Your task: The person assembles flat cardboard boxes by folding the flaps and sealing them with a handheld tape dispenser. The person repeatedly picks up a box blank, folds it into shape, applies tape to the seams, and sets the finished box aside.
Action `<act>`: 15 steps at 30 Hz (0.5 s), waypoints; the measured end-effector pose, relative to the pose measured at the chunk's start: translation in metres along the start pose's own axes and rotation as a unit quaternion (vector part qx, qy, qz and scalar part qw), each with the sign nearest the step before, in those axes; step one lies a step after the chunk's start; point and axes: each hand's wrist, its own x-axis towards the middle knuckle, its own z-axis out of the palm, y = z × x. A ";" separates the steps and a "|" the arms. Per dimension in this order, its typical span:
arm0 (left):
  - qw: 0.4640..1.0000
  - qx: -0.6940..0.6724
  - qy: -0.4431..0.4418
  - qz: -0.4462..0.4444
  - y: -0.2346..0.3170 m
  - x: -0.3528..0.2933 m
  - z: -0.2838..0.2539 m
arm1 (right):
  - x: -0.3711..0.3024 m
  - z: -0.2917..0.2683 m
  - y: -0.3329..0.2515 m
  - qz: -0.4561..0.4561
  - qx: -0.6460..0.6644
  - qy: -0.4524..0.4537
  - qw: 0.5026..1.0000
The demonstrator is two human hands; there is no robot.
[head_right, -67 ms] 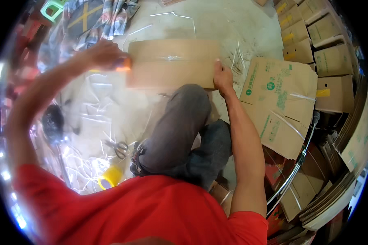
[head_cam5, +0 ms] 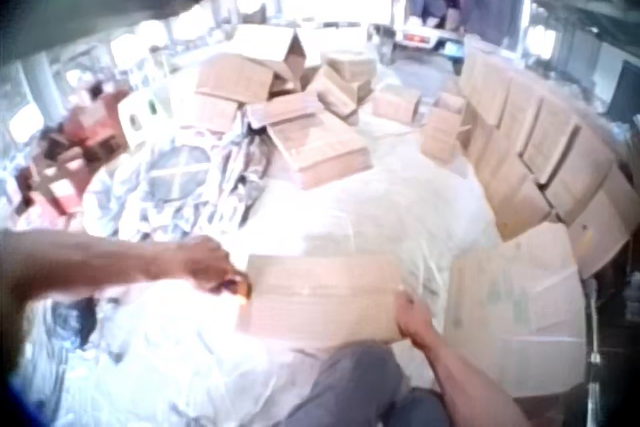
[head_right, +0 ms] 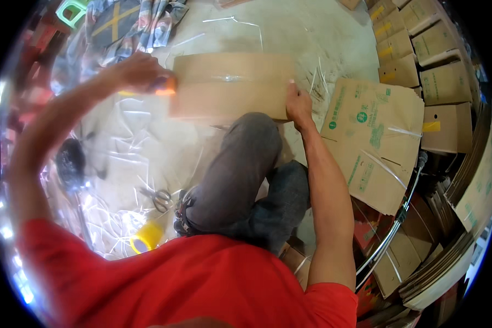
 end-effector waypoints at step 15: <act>0.919 -0.305 0.233 -0.088 0.051 -0.021 0.127 | 0.022 -0.060 -0.014 0.007 -0.011 -0.061 0.998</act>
